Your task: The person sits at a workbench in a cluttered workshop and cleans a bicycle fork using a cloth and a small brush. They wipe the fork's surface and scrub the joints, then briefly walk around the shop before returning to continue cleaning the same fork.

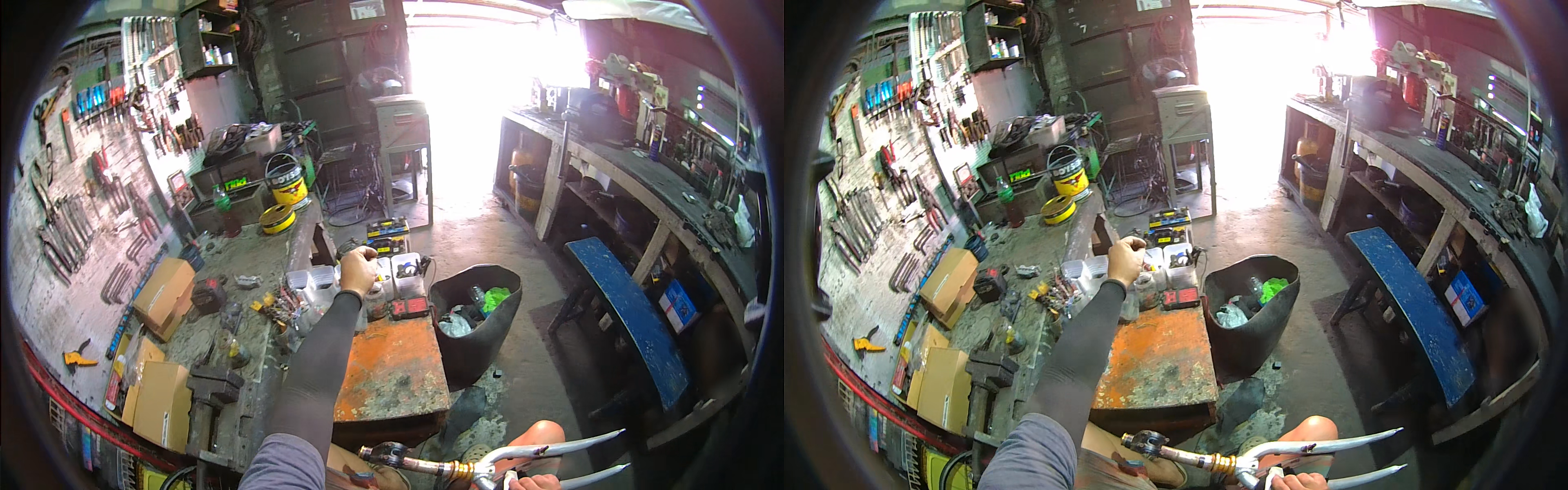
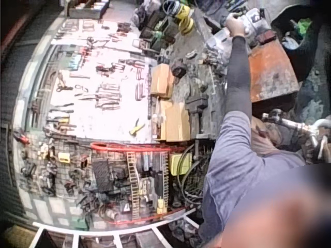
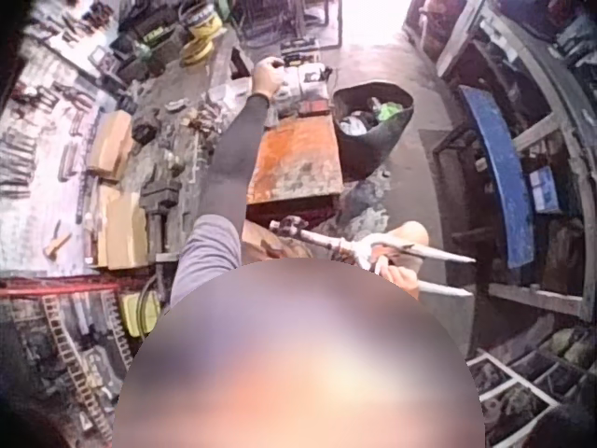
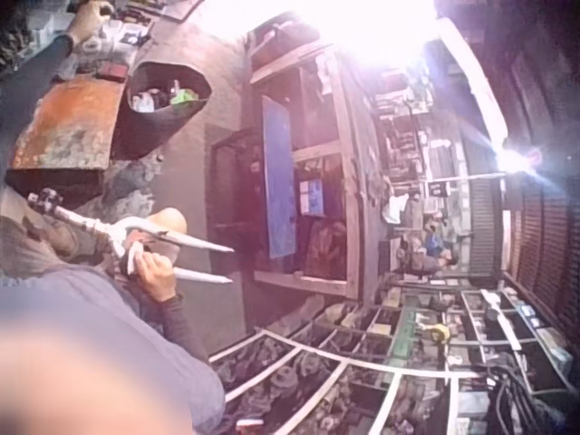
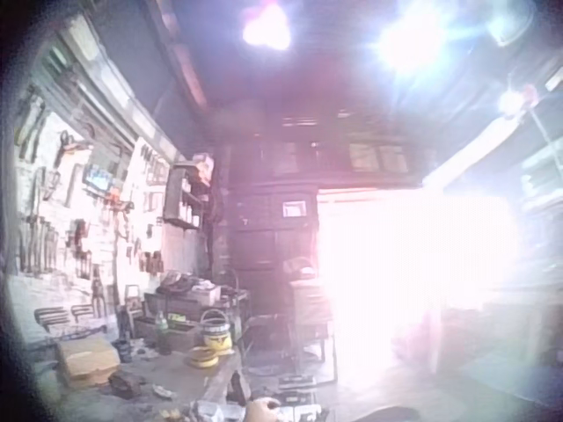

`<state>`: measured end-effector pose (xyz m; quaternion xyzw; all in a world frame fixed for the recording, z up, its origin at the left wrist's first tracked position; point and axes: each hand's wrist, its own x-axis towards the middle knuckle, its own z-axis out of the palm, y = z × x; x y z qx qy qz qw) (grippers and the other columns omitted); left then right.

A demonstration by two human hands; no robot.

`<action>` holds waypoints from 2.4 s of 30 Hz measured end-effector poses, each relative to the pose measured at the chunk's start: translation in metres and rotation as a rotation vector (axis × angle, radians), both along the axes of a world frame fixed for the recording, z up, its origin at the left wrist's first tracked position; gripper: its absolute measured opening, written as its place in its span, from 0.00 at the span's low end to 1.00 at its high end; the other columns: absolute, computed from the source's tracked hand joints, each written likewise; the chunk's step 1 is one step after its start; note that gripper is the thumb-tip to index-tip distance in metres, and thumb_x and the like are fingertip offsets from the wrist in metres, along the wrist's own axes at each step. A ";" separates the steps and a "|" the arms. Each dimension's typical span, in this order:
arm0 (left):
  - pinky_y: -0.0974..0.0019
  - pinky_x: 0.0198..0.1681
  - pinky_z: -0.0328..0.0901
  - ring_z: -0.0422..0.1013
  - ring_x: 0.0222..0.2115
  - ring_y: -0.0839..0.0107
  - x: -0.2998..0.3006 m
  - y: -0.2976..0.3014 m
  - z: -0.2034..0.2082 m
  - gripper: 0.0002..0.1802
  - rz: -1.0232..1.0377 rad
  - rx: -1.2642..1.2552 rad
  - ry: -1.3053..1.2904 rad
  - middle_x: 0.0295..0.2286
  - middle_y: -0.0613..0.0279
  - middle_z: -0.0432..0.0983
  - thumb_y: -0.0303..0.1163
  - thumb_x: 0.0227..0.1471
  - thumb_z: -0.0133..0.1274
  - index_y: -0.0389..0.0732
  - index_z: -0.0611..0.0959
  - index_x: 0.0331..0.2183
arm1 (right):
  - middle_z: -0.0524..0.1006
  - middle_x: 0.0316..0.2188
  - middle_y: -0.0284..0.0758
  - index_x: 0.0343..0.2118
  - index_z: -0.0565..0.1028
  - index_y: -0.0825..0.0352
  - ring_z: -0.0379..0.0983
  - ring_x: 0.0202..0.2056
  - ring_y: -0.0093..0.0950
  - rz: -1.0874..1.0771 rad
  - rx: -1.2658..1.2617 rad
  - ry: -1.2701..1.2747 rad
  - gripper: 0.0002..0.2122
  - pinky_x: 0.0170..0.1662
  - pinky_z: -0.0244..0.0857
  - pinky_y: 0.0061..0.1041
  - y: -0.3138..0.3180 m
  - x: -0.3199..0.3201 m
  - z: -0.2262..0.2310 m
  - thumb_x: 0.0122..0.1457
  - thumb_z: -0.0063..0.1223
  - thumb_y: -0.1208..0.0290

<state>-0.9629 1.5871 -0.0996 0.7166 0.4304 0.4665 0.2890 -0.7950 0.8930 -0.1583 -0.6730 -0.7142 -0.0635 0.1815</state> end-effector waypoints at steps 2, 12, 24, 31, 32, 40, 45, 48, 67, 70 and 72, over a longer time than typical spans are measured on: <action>0.53 0.46 0.80 0.89 0.37 0.53 -0.023 0.037 -0.015 0.11 0.059 0.031 0.147 0.35 0.45 0.91 0.32 0.53 0.70 0.35 0.94 0.36 | 0.81 0.38 0.35 0.53 0.83 0.64 0.80 0.39 0.37 0.038 0.014 0.028 0.22 0.43 0.72 0.43 0.009 -0.001 -0.003 0.53 0.63 0.68; 0.54 0.41 0.78 0.88 0.35 0.54 -0.105 -0.092 -0.003 0.13 -0.061 -0.088 0.244 0.37 0.46 0.91 0.34 0.62 0.67 0.34 0.91 0.42 | 0.80 0.37 0.36 0.53 0.83 0.66 0.78 0.36 0.38 -0.012 -0.001 0.011 0.19 0.41 0.71 0.43 0.005 0.002 0.006 0.58 0.63 0.69; 0.41 0.63 0.73 0.79 0.59 0.43 -0.223 -0.224 -0.123 0.34 0.282 -0.057 0.744 0.57 0.39 0.82 0.53 0.66 0.63 0.35 0.85 0.59 | 0.81 0.40 0.37 0.55 0.82 0.66 0.79 0.40 0.40 0.058 0.004 -0.011 0.22 0.44 0.72 0.45 0.000 0.005 -0.010 0.57 0.65 0.67; 0.42 0.45 0.80 0.87 0.38 0.45 -0.225 -0.215 -0.136 0.20 0.314 0.084 0.926 0.38 0.47 0.90 0.49 0.65 0.61 0.41 0.94 0.36 | 0.80 0.40 0.36 0.57 0.81 0.66 0.79 0.40 0.39 0.050 0.011 -0.038 0.24 0.45 0.72 0.44 -0.013 0.004 -0.015 0.57 0.64 0.68; 0.42 0.44 0.80 0.87 0.37 0.45 -0.228 -0.213 -0.138 0.21 0.309 0.108 0.914 0.37 0.47 0.90 0.49 0.65 0.61 0.41 0.93 0.35 | 0.80 0.40 0.36 0.58 0.81 0.66 0.79 0.41 0.39 0.049 0.012 -0.037 0.24 0.45 0.72 0.44 -0.014 0.004 -0.016 0.57 0.64 0.68; 0.42 0.51 0.77 0.84 0.46 0.45 -0.189 -0.248 -0.106 0.19 0.123 0.048 0.716 0.46 0.50 0.88 0.47 0.66 0.62 0.42 0.94 0.44 | 0.80 0.40 0.35 0.64 0.79 0.67 0.80 0.41 0.37 0.029 0.011 -0.036 0.28 0.46 0.72 0.43 -0.018 0.002 -0.015 0.58 0.63 0.68; 0.43 0.54 0.77 0.83 0.48 0.43 -0.215 -0.223 -0.126 0.14 0.152 -0.033 0.713 0.46 0.47 0.88 0.37 0.65 0.62 0.41 0.94 0.44 | 0.81 0.41 0.36 0.63 0.80 0.67 0.79 0.40 0.38 0.072 0.059 -0.071 0.27 0.45 0.72 0.43 -0.016 0.007 -0.026 0.59 0.63 0.67; 0.42 0.54 0.77 0.83 0.47 0.41 -0.206 -0.221 -0.123 0.16 0.171 -0.085 0.782 0.45 0.43 0.87 0.31 0.61 0.55 0.42 0.94 0.44 | 0.81 0.41 0.36 0.62 0.81 0.67 0.80 0.40 0.38 0.059 0.033 -0.055 0.26 0.45 0.73 0.43 -0.019 0.008 -0.027 0.59 0.63 0.66; 0.45 0.53 0.76 0.83 0.47 0.43 -0.199 -0.234 -0.107 0.12 -0.042 -0.066 0.739 0.43 0.46 0.88 0.34 0.62 0.66 0.38 0.93 0.43 | 0.80 0.38 0.36 0.57 0.82 0.67 0.79 0.38 0.38 0.039 0.041 -0.049 0.23 0.43 0.72 0.42 -0.006 0.001 -0.005 0.58 0.64 0.67; 0.43 0.52 0.75 0.81 0.47 0.44 -0.174 -0.237 -0.101 0.07 -0.223 0.150 0.737 0.39 0.47 0.82 0.30 0.61 0.62 0.38 0.87 0.40 | 0.80 0.38 0.35 0.56 0.83 0.66 0.79 0.38 0.37 0.048 0.045 -0.022 0.23 0.44 0.72 0.43 -0.011 -0.001 -0.007 0.56 0.64 0.69; 0.44 0.49 0.76 0.82 0.45 0.43 -0.159 -0.238 -0.098 0.06 -0.310 0.236 0.766 0.38 0.48 0.82 0.28 0.61 0.59 0.39 0.85 0.40 | 0.80 0.38 0.34 0.56 0.83 0.65 0.79 0.39 0.37 0.034 0.016 -0.017 0.23 0.44 0.72 0.43 -0.012 -0.001 -0.008 0.55 0.64 0.69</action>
